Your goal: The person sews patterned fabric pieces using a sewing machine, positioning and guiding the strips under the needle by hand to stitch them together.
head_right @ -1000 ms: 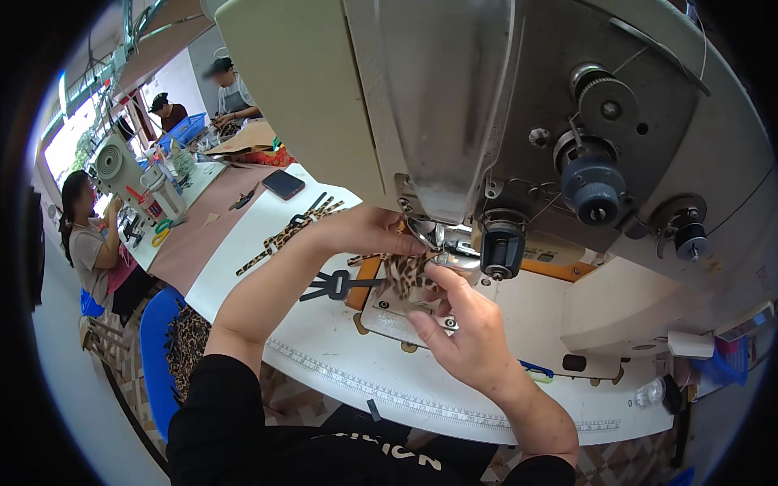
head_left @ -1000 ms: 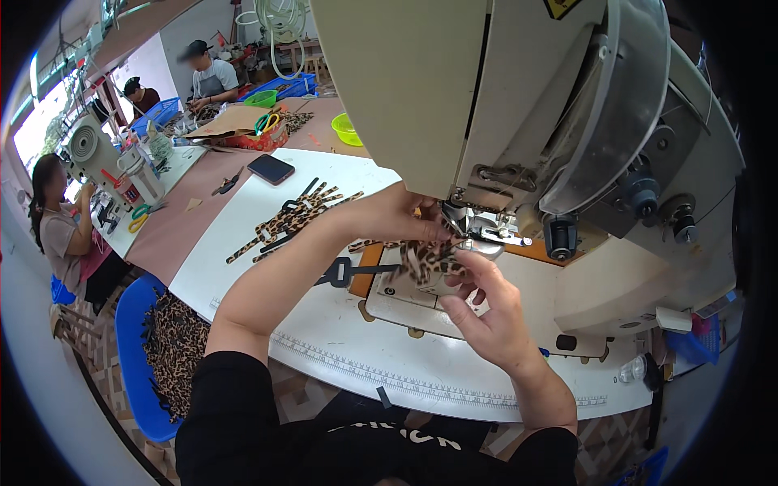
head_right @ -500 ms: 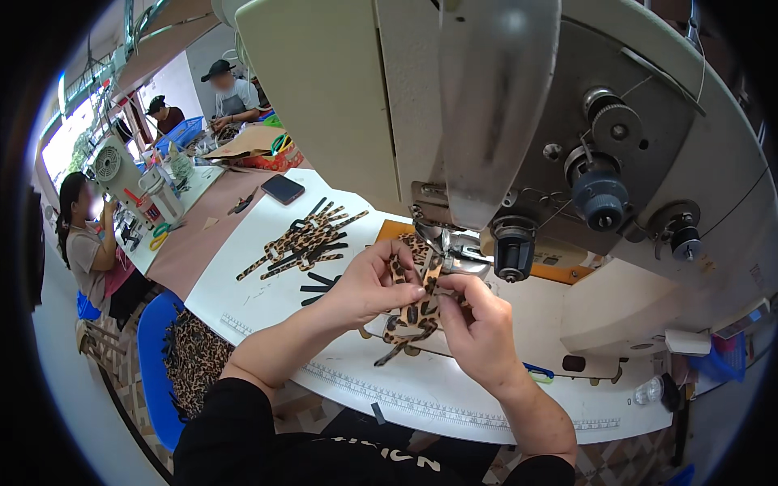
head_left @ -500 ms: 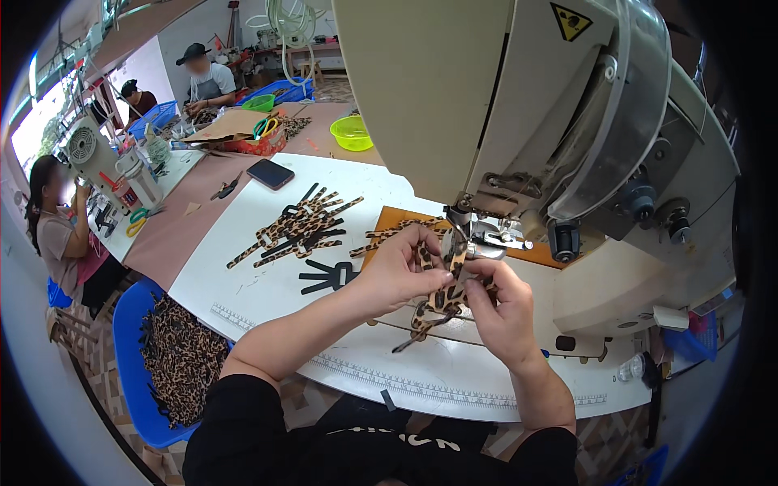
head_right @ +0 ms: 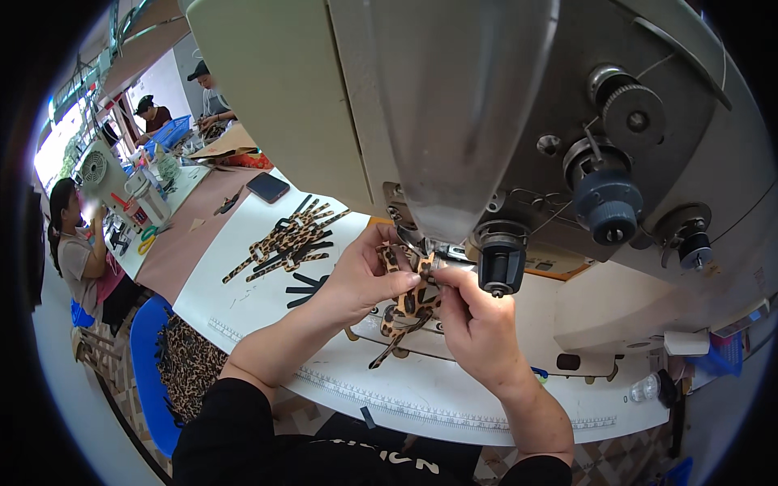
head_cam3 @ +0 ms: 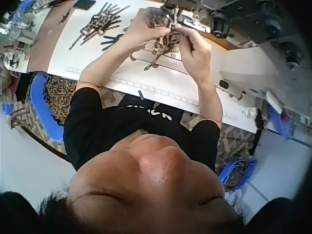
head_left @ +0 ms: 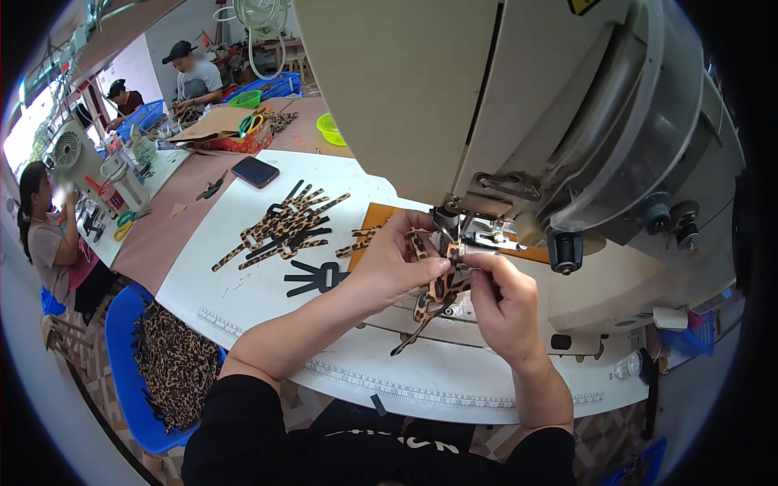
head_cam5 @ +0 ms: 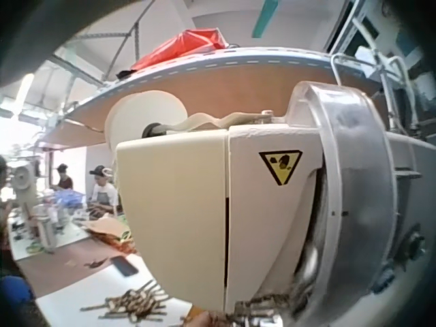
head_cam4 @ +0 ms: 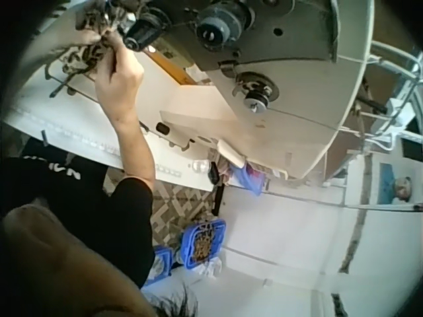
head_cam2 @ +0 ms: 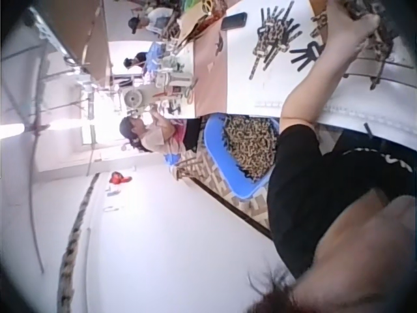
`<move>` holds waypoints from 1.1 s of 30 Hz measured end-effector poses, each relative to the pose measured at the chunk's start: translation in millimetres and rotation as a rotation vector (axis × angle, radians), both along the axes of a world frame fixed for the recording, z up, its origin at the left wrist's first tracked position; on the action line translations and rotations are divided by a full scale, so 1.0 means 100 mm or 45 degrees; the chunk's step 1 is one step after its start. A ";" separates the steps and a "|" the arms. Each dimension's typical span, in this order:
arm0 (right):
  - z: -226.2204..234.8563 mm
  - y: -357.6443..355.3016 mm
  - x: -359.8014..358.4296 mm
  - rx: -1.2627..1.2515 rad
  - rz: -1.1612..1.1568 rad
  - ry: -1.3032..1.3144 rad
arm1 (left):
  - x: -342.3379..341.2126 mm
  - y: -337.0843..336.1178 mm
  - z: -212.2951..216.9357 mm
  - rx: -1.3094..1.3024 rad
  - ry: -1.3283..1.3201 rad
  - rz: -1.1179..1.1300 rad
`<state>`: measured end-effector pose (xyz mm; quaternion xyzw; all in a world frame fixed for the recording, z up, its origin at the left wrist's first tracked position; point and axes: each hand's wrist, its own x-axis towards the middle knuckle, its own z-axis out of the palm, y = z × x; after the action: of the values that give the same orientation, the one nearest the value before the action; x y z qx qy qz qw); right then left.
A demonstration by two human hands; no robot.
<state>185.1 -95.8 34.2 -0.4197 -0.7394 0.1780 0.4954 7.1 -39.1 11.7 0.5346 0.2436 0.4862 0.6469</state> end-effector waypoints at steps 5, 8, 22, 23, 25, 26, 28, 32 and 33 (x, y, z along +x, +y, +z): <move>-0.01 0.02 0.02 -0.050 0.013 0.094 | 0.02 0.04 0.04 -0.052 -0.097 0.076; 0.00 0.04 0.01 -0.018 0.028 0.148 | -0.03 0.10 0.04 -0.071 -0.061 0.036; -0.03 0.12 0.14 -0.092 -0.030 0.214 | -0.24 0.20 0.27 0.399 -0.233 0.575; -0.02 0.11 0.13 -0.092 -0.030 0.215 | -0.26 0.15 0.26 0.400 -0.232 0.575; -0.02 0.10 0.12 -0.227 0.019 0.370 | -0.29 0.06 0.22 0.866 -0.044 0.564; -0.04 0.09 0.10 -0.229 0.017 0.370 | -0.27 -0.01 0.27 1.110 0.076 0.550; -0.08 0.07 0.07 -0.387 0.154 0.656 | -0.25 -0.09 0.33 1.504 0.466 0.347; -0.16 0.01 -0.06 -0.437 0.260 0.683 | -0.01 -0.12 0.19 1.782 0.809 0.537; -0.16 0.00 -0.08 -0.471 0.330 0.749 | 0.04 -0.10 0.08 1.775 0.840 0.630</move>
<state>177.4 -96.0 18.0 -0.3360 -0.5677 0.4829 0.5758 10.6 -48.6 20.0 0.8615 0.1741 0.4724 -0.0663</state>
